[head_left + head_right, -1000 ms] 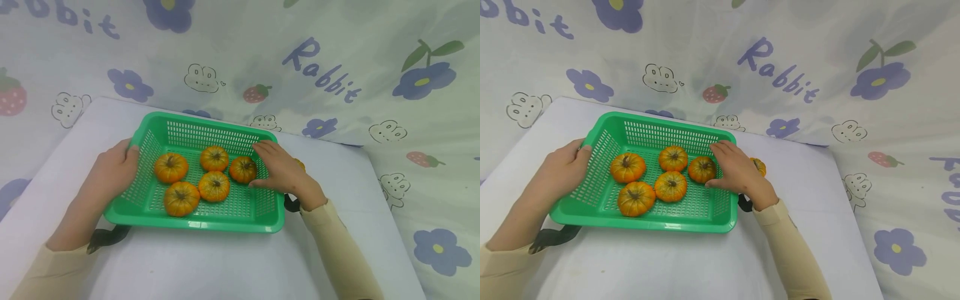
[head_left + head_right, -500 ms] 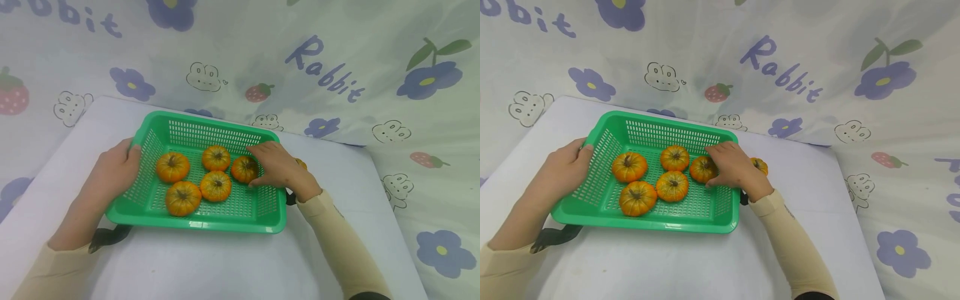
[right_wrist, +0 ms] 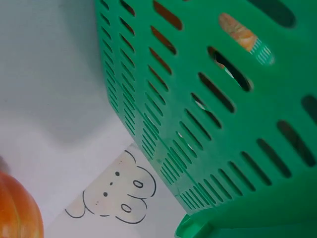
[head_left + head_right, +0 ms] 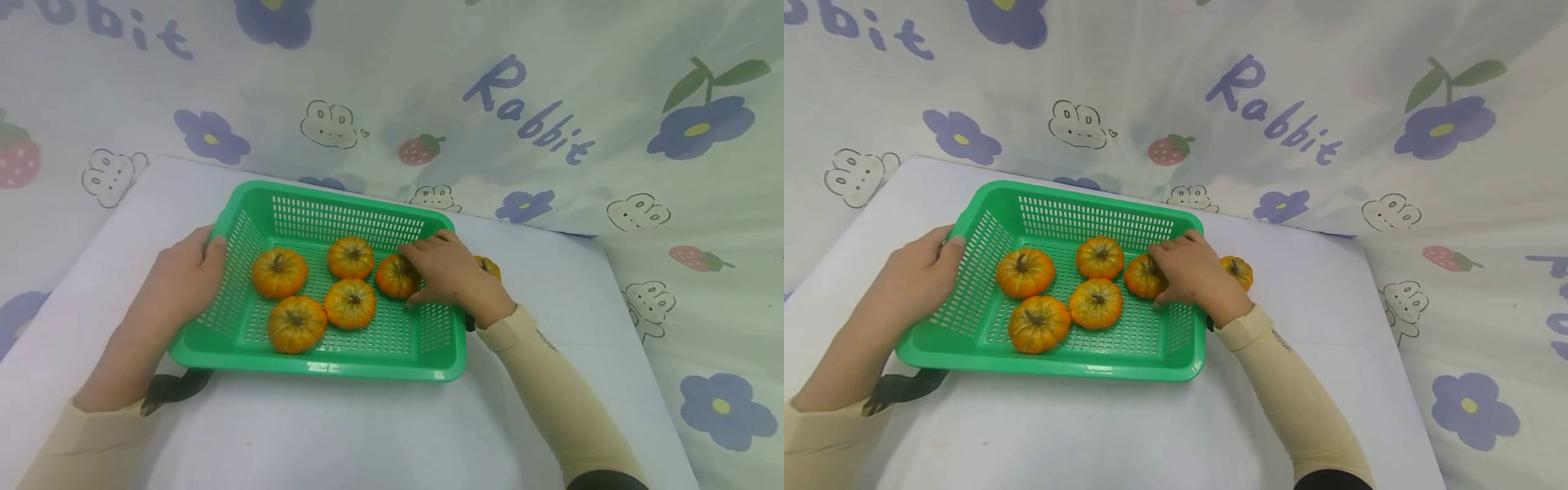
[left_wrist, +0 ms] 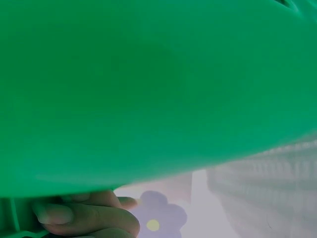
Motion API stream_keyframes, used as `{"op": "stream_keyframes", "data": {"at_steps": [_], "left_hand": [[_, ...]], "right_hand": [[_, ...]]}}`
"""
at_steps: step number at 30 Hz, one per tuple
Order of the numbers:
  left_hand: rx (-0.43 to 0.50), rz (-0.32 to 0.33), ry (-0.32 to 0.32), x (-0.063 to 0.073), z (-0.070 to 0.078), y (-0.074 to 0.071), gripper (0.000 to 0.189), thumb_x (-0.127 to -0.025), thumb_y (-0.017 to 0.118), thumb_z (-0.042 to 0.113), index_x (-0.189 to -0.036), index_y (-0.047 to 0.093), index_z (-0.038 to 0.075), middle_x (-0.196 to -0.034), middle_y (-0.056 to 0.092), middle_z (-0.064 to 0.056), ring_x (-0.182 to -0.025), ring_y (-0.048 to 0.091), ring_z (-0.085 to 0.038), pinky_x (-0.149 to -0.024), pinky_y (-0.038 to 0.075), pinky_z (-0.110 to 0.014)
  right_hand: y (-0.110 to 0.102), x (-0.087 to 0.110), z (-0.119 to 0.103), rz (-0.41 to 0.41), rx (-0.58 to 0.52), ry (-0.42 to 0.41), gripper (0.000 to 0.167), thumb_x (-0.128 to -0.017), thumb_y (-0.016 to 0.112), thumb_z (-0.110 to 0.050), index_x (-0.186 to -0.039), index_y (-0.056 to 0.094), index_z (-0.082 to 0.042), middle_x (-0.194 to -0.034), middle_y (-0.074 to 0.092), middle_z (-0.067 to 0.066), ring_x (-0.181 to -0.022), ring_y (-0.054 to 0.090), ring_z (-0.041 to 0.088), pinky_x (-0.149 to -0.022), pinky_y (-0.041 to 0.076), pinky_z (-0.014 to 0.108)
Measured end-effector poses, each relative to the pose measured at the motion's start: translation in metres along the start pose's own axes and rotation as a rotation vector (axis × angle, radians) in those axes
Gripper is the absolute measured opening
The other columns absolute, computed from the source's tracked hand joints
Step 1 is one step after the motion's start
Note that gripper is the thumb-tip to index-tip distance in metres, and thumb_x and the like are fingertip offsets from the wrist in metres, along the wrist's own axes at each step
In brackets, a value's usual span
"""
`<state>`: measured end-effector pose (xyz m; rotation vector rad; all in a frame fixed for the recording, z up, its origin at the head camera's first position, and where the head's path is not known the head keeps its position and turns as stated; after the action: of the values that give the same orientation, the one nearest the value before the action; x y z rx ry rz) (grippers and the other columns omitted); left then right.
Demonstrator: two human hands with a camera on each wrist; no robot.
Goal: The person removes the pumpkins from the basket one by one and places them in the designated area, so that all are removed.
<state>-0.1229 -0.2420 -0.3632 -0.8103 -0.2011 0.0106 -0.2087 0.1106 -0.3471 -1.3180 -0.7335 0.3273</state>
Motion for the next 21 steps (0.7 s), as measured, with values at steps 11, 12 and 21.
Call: {"op": "stream_keyframes", "data": {"at_steps": [11,12,21], "left_hand": [[0.013,0.001,-0.007,0.0014,0.0009,-0.0002,0.069,-0.112,0.018,0.043,-0.163,0.02,-0.004,-0.11,0.06,-0.03,-0.07,0.064,-0.03,-0.052,0.055,-0.04],[0.015,-0.001,-0.009,0.0015,0.001,-0.0001,0.069,-0.112,0.018,0.044,-0.163,0.02,-0.004,-0.11,0.06,-0.03,-0.07,0.064,-0.03,-0.052,0.055,-0.04],[0.034,-0.007,-0.004,0.0014,0.0006,0.0013,0.07,-0.112,0.018,0.044,-0.163,0.02,-0.004,-0.109,0.06,-0.029,-0.068,0.064,-0.029,-0.051,0.055,-0.041]], "right_hand": [[0.0032,-0.0047,-0.0015,-0.022,0.043,0.011,0.094,-0.077,0.09,-0.057,-0.154,0.052,-0.017,-0.142,0.064,0.001,-0.13,0.057,0.026,-0.116,0.027,0.046],[0.0034,-0.005,-0.0015,-0.021,0.044,0.012,0.094,-0.078,0.09,-0.057,-0.154,0.053,-0.017,-0.141,0.065,0.001,-0.129,0.057,0.026,-0.115,0.028,0.046],[0.0039,-0.005,-0.0015,-0.01,0.043,0.019,0.087,-0.077,0.09,-0.056,-0.148,0.058,-0.017,-0.136,0.068,0.0,-0.125,0.059,0.025,-0.113,0.03,0.046]]}}
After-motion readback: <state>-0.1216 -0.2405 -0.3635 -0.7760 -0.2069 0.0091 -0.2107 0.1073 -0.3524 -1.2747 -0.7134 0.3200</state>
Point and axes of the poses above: each hand's wrist, its own x-axis away from the middle knuckle, its own y-axis out of the palm, z = x × y, the point moved 3 cm from there along -x, towards the middle knuckle
